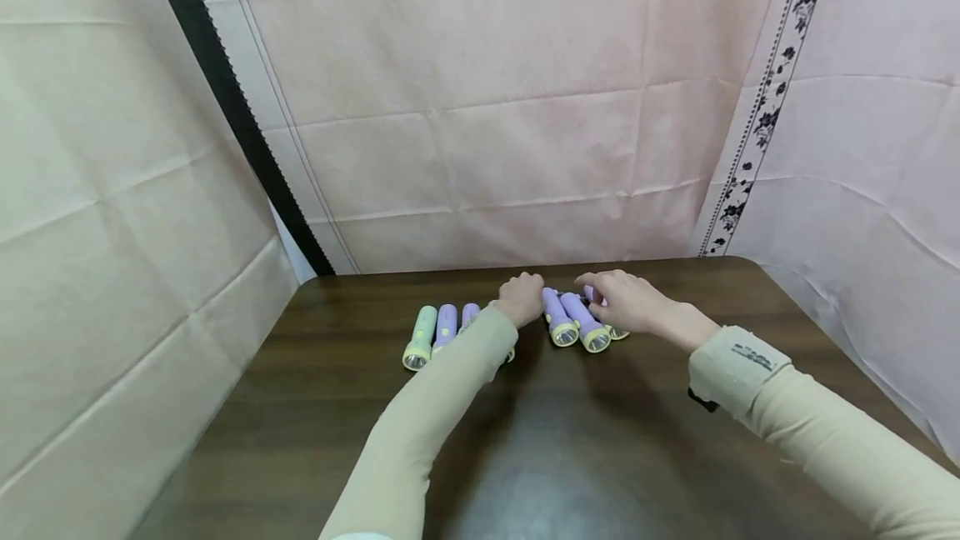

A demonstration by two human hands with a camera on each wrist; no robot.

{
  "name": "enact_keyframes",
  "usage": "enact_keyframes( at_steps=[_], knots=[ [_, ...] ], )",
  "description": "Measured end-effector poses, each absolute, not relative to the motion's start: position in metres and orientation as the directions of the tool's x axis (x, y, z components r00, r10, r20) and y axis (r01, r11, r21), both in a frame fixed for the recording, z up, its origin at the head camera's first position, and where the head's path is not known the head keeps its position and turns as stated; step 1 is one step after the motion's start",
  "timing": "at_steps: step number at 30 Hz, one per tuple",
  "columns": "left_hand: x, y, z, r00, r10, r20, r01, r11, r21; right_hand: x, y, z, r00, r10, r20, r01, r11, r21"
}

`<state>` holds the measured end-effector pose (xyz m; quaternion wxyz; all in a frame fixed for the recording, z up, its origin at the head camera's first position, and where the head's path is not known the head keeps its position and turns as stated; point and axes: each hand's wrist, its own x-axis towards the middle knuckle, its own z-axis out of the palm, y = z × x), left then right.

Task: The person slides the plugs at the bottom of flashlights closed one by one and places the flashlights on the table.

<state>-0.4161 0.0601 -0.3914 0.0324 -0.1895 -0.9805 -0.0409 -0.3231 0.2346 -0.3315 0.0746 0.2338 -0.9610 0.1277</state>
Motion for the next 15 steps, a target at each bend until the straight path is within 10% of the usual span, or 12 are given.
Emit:
enact_keyframes(
  at_steps=[15],
  knots=[
    [-0.414,0.1,-0.405,-0.983,0.151,-0.103,0.088,0.887,0.453,-0.321,0.245,-0.336,-0.894,-0.409,0.182,-0.441,0.873,-0.206]
  ],
)
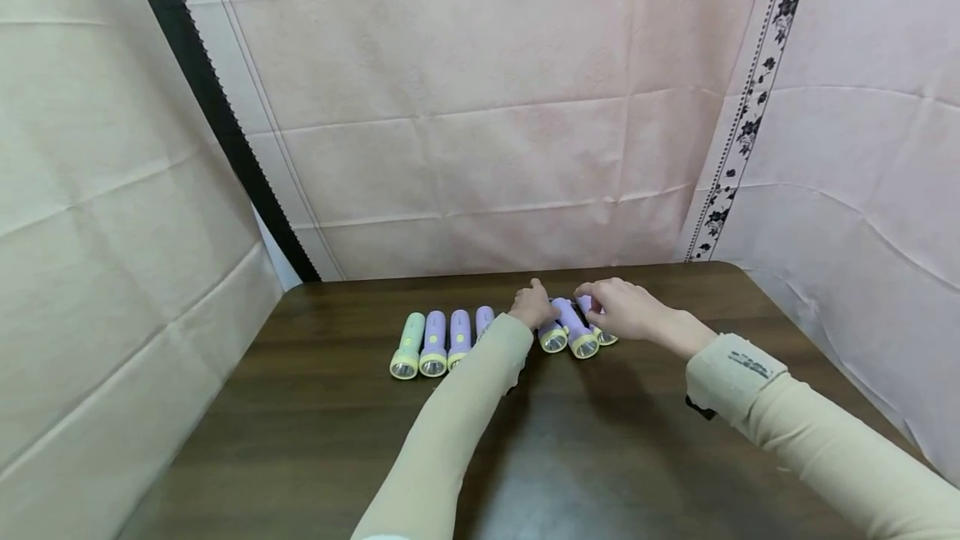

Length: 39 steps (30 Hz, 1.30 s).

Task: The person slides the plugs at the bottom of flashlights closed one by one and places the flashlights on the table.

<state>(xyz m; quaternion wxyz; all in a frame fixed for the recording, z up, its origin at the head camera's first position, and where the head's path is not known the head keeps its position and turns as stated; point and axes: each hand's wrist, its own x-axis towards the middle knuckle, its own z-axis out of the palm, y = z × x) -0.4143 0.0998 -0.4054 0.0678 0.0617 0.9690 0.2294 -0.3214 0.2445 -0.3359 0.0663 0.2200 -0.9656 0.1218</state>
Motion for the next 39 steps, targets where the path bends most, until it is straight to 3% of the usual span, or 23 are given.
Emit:
enact_keyframes(
  at_steps=[21,33,39],
  knots=[
    [-0.411,0.1,-0.412,-0.984,0.164,-0.072,0.103,0.846,0.523,-0.322,0.251,-0.35,-0.883,-0.426,0.197,-0.462,0.863,-0.202],
    [-0.406,0.083,-0.382,-0.986,0.167,-0.024,0.109,0.737,0.667,-0.32,0.254,-0.339,-0.898,-0.393,0.199,-0.431,0.876,-0.217],
    [-0.404,0.077,-0.359,-0.969,0.237,0.067,0.22,0.71,0.669,-0.319,0.256,-0.331,-0.898,-0.373,0.232,-0.421,0.883,-0.207]
  ],
)
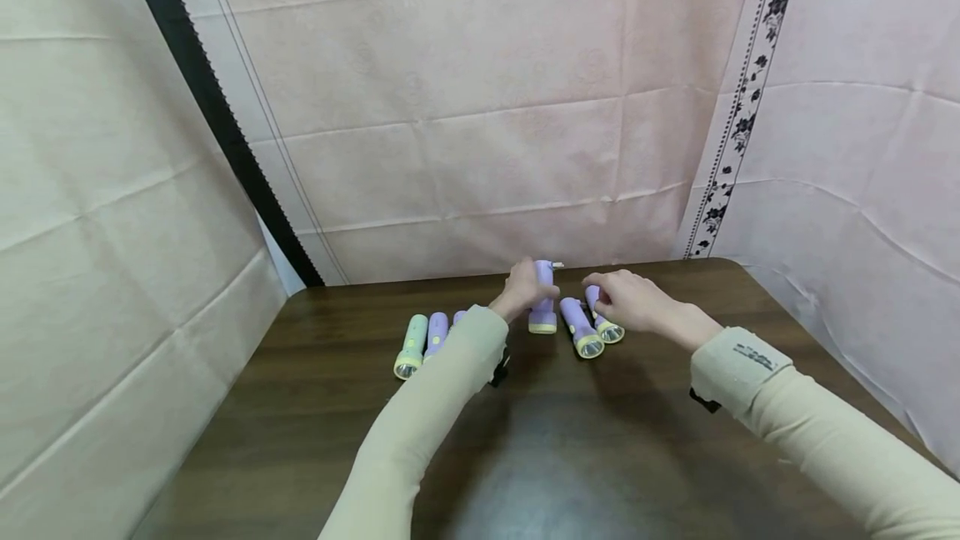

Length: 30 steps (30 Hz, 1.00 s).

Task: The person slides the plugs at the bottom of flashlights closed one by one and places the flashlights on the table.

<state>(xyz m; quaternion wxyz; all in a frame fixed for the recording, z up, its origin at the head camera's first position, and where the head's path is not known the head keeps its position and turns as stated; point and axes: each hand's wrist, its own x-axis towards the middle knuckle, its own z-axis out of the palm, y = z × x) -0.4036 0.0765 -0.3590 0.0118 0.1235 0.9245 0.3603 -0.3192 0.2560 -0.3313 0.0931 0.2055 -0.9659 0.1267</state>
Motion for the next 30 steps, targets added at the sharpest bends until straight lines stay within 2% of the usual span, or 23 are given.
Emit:
enact_keyframes(
  at_steps=[9,18,30],
  knots=[
    [-0.403,0.067,-0.35,-0.915,0.338,0.22,0.399,0.679,0.615,-0.319,0.255,-0.325,-0.873,-0.38,0.304,-0.449,0.87,-0.203],
    [-0.4,0.058,-0.358,-0.844,0.449,0.294,0.53,0.612,0.587,-0.318,0.249,-0.332,-0.853,-0.415,0.316,-0.488,0.85,-0.201],
    [-0.396,0.056,-0.358,-0.802,0.505,0.319,0.585,0.556,0.591,-0.319,0.242,-0.332,-0.843,-0.449,0.297,-0.513,0.837,-0.19]
  ],
)
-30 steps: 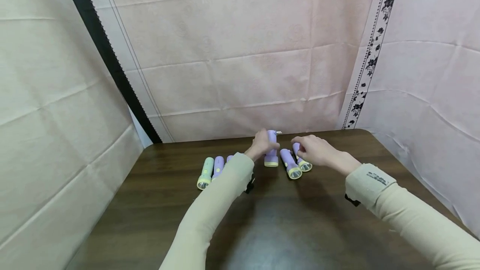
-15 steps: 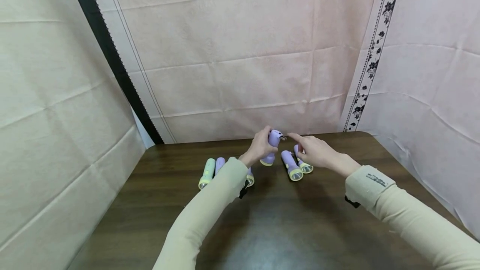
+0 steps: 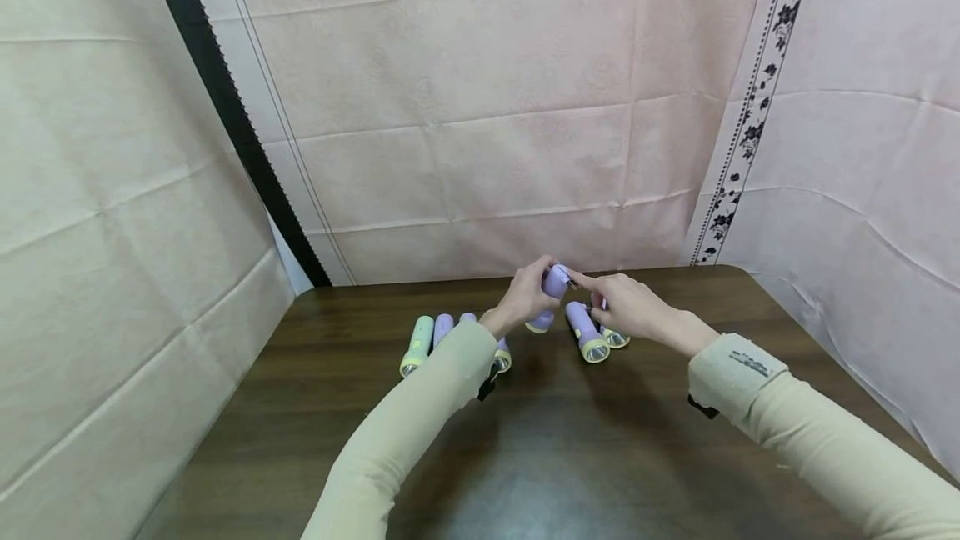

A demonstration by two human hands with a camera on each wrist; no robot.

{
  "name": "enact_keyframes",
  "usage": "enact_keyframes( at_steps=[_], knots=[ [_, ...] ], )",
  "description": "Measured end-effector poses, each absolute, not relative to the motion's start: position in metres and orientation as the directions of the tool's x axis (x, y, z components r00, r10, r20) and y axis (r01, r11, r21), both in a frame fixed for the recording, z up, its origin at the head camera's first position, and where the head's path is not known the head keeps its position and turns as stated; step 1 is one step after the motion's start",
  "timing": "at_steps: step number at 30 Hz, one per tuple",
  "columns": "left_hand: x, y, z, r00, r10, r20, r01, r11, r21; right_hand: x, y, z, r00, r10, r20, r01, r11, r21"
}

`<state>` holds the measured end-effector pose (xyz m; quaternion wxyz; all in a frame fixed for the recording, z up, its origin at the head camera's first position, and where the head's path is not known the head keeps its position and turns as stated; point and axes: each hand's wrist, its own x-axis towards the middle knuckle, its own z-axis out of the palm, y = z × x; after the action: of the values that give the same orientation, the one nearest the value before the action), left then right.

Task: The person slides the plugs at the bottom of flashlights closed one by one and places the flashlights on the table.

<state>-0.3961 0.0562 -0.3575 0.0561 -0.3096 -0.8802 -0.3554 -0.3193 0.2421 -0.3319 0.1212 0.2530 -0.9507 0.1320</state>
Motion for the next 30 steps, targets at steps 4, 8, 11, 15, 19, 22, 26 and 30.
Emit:
enact_keyframes(
  at_steps=[4,8,11,15,19,22,26,30],
  knots=[
    [-0.395,0.054,-0.359,-0.796,0.508,0.328,0.592,0.544,0.595,-0.319,0.24,-0.332,-0.837,-0.456,0.301,-0.521,0.834,-0.185],
    [-0.394,0.054,-0.357,-0.79,0.511,0.339,0.6,0.532,0.597,-0.318,0.238,-0.331,-0.836,-0.456,0.305,-0.521,0.835,-0.179],
    [-0.393,0.054,-0.355,-0.785,0.516,0.344,0.609,0.536,0.585,-0.317,0.237,-0.33,-0.836,-0.458,0.302,-0.519,0.839,-0.162],
    [-0.391,0.055,-0.354,-0.784,0.52,0.338,0.609,0.542,0.579,-0.318,0.237,-0.329,-0.836,-0.459,0.3,-0.518,0.84,-0.158],
    [-0.389,0.056,-0.352,-0.785,0.526,0.328,0.606,0.542,0.582,-0.318,0.237,-0.327,-0.835,-0.458,0.305,-0.521,0.836,-0.171],
    [-0.387,0.058,-0.351,-0.784,0.535,0.314,0.603,0.541,0.586,-0.317,0.238,-0.326,-0.837,-0.454,0.305,-0.519,0.835,-0.183],
    [-0.385,0.06,-0.35,-0.781,0.545,0.305,0.605,0.543,0.582,-0.317,0.239,-0.326,-0.837,-0.451,0.308,-0.521,0.829,-0.203],
    [-0.382,0.06,-0.351,-0.78,0.552,0.293,0.605,0.547,0.579,-0.317,0.24,-0.328,-0.84,-0.447,0.309,-0.522,0.821,-0.23]
  ],
)
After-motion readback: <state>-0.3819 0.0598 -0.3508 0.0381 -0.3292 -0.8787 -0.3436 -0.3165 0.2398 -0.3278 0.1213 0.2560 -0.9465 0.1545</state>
